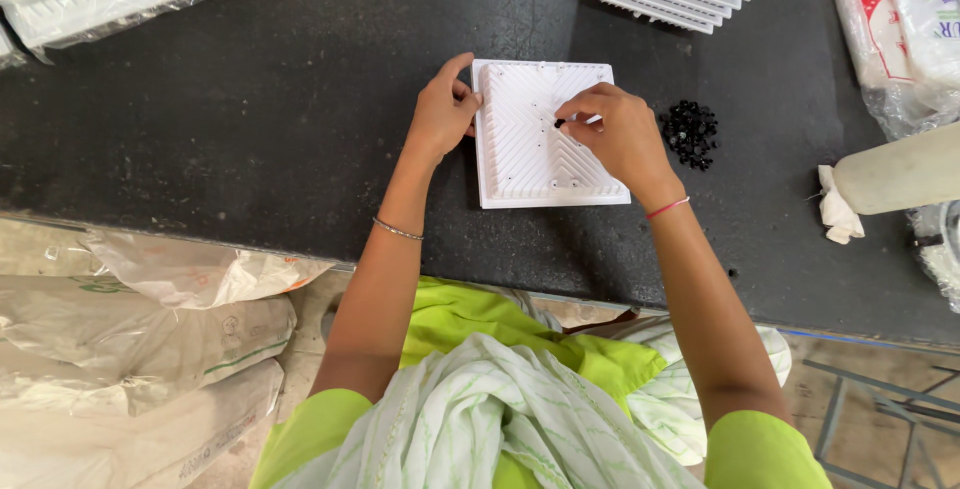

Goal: The person places small black components one at a time into the holes of a white square plastic panel, then folds a clear plastic film around the panel and stacks it with finished panels. They repeat the process with another panel, pressing components into place by hand.

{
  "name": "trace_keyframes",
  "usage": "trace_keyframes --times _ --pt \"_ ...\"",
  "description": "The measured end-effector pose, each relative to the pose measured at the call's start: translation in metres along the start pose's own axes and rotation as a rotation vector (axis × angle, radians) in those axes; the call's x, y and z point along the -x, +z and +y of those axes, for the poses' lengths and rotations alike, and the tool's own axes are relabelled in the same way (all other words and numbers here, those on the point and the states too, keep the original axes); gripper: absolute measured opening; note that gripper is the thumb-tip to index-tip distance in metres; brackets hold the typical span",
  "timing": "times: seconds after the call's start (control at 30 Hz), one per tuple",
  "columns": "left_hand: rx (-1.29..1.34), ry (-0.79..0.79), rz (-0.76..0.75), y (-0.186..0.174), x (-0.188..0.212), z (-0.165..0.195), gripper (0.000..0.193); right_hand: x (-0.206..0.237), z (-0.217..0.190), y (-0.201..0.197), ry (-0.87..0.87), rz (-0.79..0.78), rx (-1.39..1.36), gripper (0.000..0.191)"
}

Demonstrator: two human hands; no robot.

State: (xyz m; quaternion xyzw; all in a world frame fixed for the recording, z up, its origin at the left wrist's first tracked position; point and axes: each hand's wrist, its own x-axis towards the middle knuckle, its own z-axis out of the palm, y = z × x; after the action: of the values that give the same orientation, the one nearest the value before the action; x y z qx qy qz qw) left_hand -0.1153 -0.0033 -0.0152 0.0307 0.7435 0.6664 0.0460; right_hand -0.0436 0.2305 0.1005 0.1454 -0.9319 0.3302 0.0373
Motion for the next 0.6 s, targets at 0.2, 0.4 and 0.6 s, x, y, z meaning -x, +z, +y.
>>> trace_keyframes --times 0.2,0.4,0.6 --pt "-0.025 -0.01 0.002 -0.0007 0.0009 -0.0029 0.057 -0.0003 0.0033 0.0056 -0.002 -0.001 0.084 0.018" --pt "-0.01 0.013 0.006 -0.0007 -0.0013 -0.0054 0.056 -0.0017 0.0022 0.0061 0.013 -0.008 0.054 0.018" --pt "-0.013 0.005 0.012 -0.0006 -0.0017 -0.0072 0.056 -0.0025 0.0025 0.0051 -0.027 -0.026 0.052 0.021"
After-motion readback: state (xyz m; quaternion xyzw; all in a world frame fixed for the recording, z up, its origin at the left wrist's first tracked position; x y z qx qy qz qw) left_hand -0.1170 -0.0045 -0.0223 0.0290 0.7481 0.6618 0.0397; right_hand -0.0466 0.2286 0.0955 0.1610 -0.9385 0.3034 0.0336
